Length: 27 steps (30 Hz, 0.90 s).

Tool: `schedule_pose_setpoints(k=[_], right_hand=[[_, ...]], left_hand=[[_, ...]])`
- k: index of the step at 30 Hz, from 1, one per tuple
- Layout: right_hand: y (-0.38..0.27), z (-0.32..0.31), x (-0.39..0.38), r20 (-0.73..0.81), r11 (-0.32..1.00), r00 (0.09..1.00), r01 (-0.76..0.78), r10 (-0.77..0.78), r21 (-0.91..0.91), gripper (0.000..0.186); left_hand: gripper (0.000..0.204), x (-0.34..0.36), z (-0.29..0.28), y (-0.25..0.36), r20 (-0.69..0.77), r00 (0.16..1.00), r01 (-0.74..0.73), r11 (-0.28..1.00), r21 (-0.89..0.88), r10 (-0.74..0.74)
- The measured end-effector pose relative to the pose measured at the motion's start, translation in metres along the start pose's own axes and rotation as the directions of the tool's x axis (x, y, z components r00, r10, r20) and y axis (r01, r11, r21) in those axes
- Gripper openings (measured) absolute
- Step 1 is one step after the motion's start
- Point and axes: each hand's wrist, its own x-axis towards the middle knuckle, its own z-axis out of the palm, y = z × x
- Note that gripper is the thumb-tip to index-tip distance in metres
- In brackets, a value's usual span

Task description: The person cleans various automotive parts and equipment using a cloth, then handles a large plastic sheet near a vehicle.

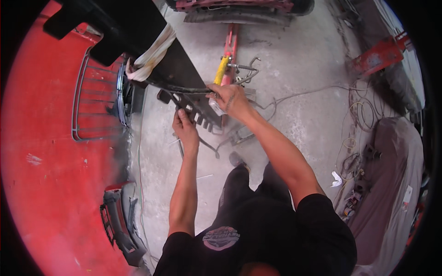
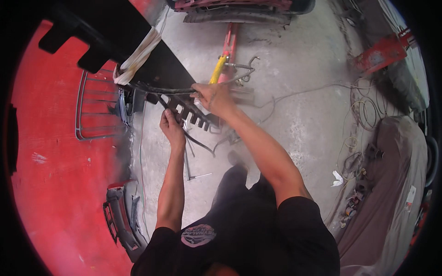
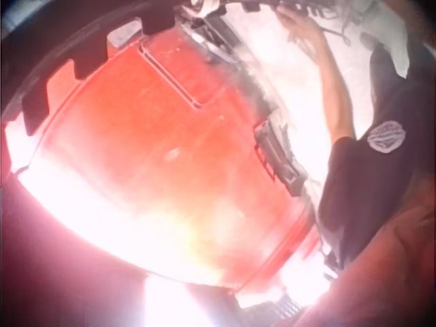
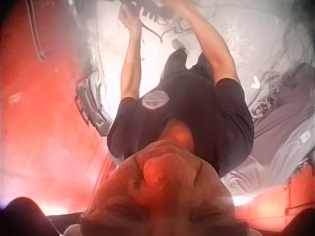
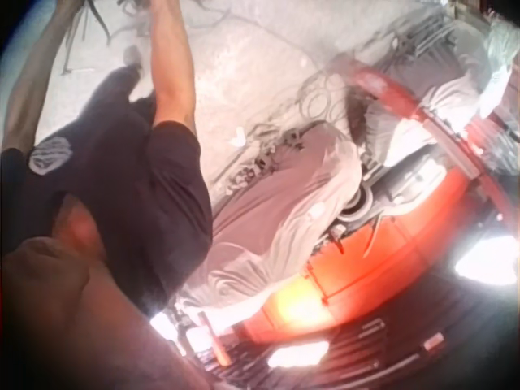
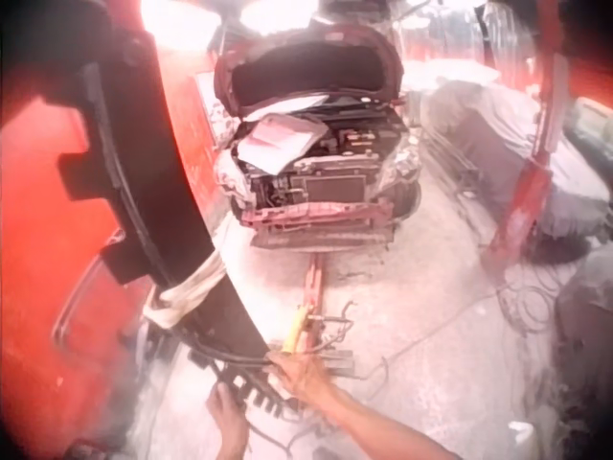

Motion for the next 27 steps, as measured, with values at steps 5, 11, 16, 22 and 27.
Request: schedule_pose_setpoints(k=[5, 11, 16, 22, 27], right_hand=[[0.001, -0.001, -0.014, -0.045, 0.988, 0.987, -0.155, 0.154, -0.002, 0.028], [0.056, -0.103, -0.086, -0.24, 0.939, 0.91, -0.309, 0.338, 0.15, 0.026], [0.038, -0.108, -0.129, -0.132, 0.796, 0.805, -0.522, 0.578, 0.306, 0.028], [0.029, -0.106, -0.129, 0.214, 0.808, 0.881, -0.472, 0.421, 0.352, 0.029], [0.144, -0.192, -0.13, 0.401, 0.804, 0.796, -0.559, 0.452, 0.203, 0.034]], left_hand=[[0.028, 0.01, -0.027, 0.014, 0.058, 0.998, -0.021, 0.992, 0.124, 0.014], [0.021, -0.025, -0.036, 0.051, 0.023, 0.894, -0.393, 0.76, 0.517, 0.447], [0.041, -0.116, 0.038, 0.012, 0.52, 0.837, 0.111, 0.983, 0.145, -0.171], [0.044, -0.116, 0.104, -0.001, 0.755, 0.615, 0.334, 0.943, 0.014, -0.229], [0.025, -0.101, 0.069, -0.055, 0.396, 0.766, 0.539, 0.842, 0.033, -0.506]])
